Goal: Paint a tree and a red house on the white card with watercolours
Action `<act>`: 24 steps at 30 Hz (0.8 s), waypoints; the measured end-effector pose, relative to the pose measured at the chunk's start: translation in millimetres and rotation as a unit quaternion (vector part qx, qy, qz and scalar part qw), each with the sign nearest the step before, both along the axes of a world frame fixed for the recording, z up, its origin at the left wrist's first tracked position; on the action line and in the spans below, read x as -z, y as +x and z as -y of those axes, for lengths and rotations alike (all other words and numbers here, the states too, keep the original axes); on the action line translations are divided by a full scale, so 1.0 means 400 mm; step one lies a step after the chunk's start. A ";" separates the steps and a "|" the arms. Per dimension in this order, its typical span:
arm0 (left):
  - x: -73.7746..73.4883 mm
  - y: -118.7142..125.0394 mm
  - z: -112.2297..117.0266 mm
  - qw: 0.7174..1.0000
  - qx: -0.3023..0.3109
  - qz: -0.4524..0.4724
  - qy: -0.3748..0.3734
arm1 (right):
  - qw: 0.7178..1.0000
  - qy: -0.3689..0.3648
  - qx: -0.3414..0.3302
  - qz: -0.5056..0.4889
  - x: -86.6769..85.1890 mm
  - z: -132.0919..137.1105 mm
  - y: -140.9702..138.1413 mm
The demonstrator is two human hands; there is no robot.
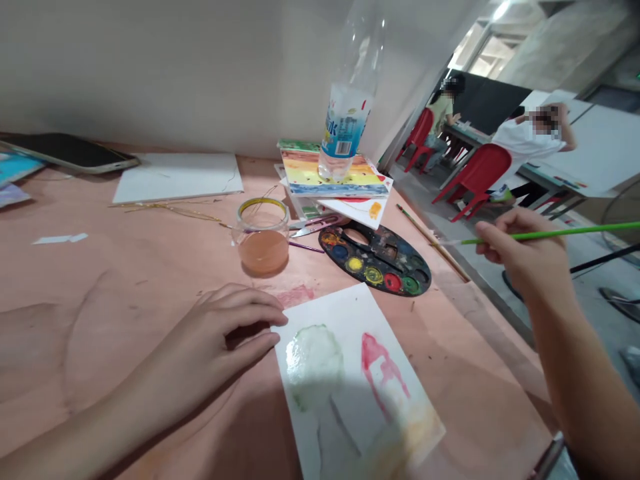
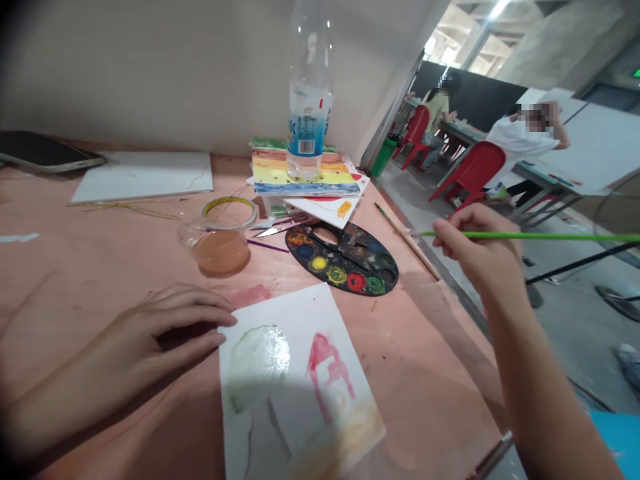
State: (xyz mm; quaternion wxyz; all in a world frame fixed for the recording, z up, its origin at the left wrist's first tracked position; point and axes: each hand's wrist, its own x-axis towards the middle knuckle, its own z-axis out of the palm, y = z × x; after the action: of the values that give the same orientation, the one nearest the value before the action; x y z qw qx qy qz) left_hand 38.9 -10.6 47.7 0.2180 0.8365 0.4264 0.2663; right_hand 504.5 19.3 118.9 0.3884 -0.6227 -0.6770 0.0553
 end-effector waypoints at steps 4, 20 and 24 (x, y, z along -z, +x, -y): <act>0.018 -0.009 -0.003 1.000 0.001 0.009 0.029 | 0.999 -0.025 0.036 0.003 0.032 -0.002 -0.035; 0.037 -0.020 -0.010 0.998 -0.009 0.017 0.055 | 0.996 -0.075 0.036 -0.008 0.024 -0.012 -0.091; 0.038 -0.020 -0.010 0.998 -0.008 0.021 0.061 | 0.997 -0.062 0.037 -0.033 0.032 -0.016 -0.087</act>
State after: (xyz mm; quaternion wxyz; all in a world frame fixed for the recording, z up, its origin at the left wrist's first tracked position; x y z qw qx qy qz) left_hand 30.8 -6.4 32.3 0.1735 0.8390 0.4118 0.3106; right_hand 469.9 25.9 106.3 0.3730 -0.6677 -0.6359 0.1028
